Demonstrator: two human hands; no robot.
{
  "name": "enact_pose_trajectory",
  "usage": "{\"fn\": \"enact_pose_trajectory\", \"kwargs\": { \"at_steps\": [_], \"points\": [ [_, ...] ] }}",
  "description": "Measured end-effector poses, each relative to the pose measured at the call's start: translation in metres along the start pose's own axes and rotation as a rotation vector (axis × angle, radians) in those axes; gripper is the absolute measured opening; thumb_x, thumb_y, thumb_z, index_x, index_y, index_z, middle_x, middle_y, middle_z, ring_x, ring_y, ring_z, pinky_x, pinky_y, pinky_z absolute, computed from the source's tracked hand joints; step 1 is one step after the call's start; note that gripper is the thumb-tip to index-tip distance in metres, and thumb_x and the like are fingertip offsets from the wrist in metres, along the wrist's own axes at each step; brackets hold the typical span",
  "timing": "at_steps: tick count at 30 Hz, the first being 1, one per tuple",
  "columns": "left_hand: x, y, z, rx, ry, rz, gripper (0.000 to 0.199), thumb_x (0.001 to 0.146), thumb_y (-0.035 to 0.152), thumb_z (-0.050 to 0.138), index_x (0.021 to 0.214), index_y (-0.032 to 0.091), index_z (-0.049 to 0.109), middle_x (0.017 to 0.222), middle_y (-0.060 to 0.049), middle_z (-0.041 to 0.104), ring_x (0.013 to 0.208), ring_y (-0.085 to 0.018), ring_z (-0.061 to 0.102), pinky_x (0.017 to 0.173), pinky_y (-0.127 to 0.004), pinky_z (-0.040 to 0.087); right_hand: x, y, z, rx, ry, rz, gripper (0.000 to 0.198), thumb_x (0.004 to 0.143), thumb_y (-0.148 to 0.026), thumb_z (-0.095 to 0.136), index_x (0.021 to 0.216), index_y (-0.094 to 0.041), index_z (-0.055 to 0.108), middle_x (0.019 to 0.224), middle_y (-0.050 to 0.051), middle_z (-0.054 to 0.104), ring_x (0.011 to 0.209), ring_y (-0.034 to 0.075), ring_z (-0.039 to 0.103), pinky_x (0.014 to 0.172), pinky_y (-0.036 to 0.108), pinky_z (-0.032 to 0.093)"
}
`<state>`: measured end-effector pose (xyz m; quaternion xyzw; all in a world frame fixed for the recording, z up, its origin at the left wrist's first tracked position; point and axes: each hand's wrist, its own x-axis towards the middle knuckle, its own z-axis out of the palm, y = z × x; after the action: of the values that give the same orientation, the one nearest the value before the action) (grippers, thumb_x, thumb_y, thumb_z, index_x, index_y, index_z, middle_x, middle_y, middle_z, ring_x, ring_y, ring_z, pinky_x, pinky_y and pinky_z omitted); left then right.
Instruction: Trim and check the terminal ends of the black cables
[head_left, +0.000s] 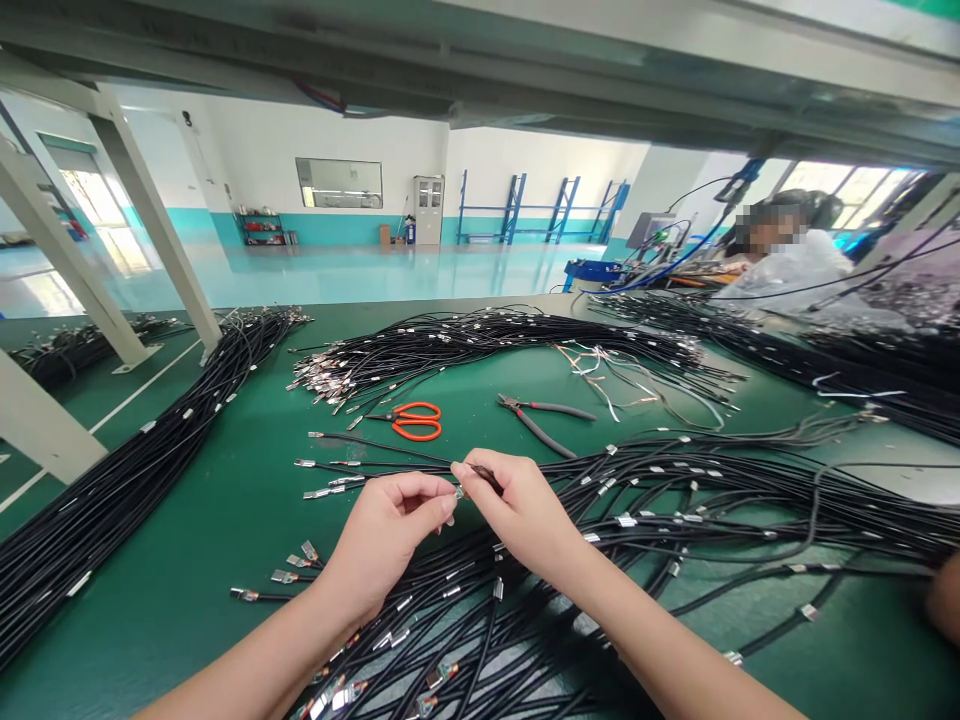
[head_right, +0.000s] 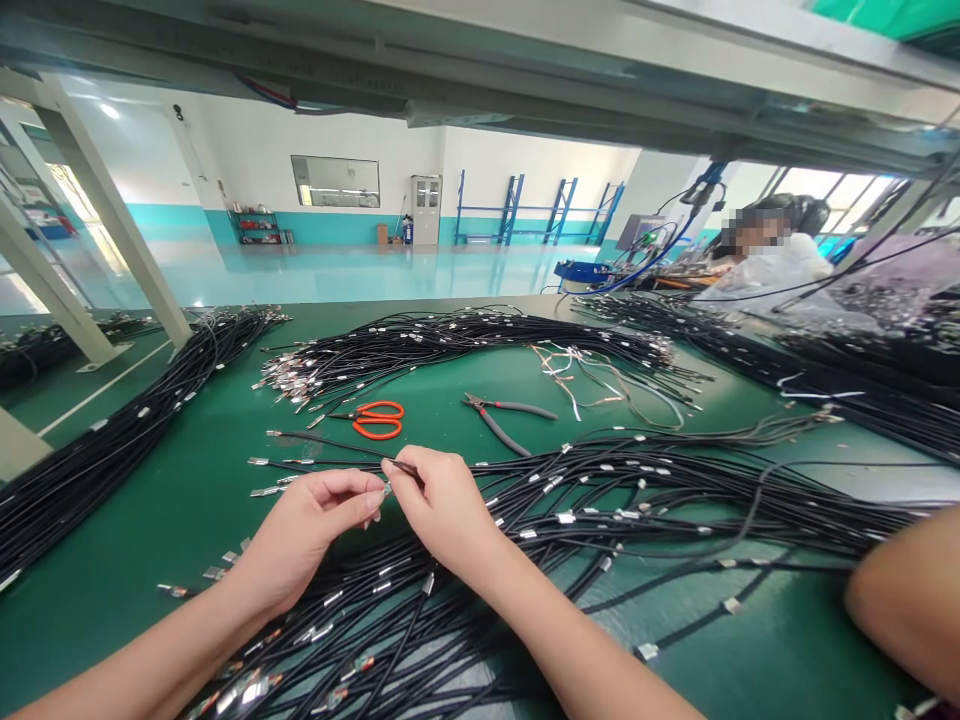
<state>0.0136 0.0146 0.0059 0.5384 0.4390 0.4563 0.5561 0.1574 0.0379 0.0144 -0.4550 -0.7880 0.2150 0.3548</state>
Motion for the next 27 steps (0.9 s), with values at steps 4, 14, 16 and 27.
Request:
{"fn": "enact_pose_trajectory", "kwargs": {
  "at_steps": [4,14,16,27],
  "points": [
    [0.000,0.000,0.001,0.040,0.052,-0.009,0.009,0.070,0.022,0.059,0.069,0.013,0.064,0.064,0.000,0.058,0.062,-0.011,0.048,0.062,-0.023,0.037,-0.001,0.000,0.002,-0.004,0.016,-0.008,0.031,0.084,-0.028,0.040,0.054,-0.017,0.042,0.050,-0.005,0.034,0.049,0.008,0.031,0.048,0.020,0.027],
    [-0.002,-0.001,0.002,0.236,0.124,0.122,0.012,0.072,0.022,0.055,0.068,0.015,0.064,0.066,0.000,0.055,0.063,-0.012,0.048,0.061,-0.023,0.038,-0.001,0.003,0.003,-0.018,0.015,0.066,0.034,0.084,-0.033,0.041,0.053,-0.017,0.037,0.050,-0.005,0.032,0.050,0.008,0.029,0.047,0.021,0.024],
    [-0.003,-0.001,0.003,0.328,0.164,0.189,0.013,0.073,0.022,0.055,0.070,0.016,0.065,0.067,-0.001,0.055,0.064,-0.013,0.049,0.060,-0.023,0.038,0.000,0.002,0.000,-0.024,-0.007,0.092,0.035,0.083,-0.034,0.042,0.053,-0.017,0.037,0.050,-0.005,0.032,0.050,0.008,0.029,0.047,0.021,0.024],
    [0.002,0.004,0.000,0.005,0.083,0.010,0.010,0.070,0.021,0.058,0.066,0.015,0.065,0.060,0.000,0.060,0.060,-0.012,0.051,0.061,-0.023,0.041,0.001,-0.004,-0.010,0.080,-0.005,0.042,0.023,0.086,-0.029,0.040,0.067,-0.018,0.050,0.061,-0.003,0.049,0.060,0.011,0.046,0.059,0.021,0.035]
  ]
}}
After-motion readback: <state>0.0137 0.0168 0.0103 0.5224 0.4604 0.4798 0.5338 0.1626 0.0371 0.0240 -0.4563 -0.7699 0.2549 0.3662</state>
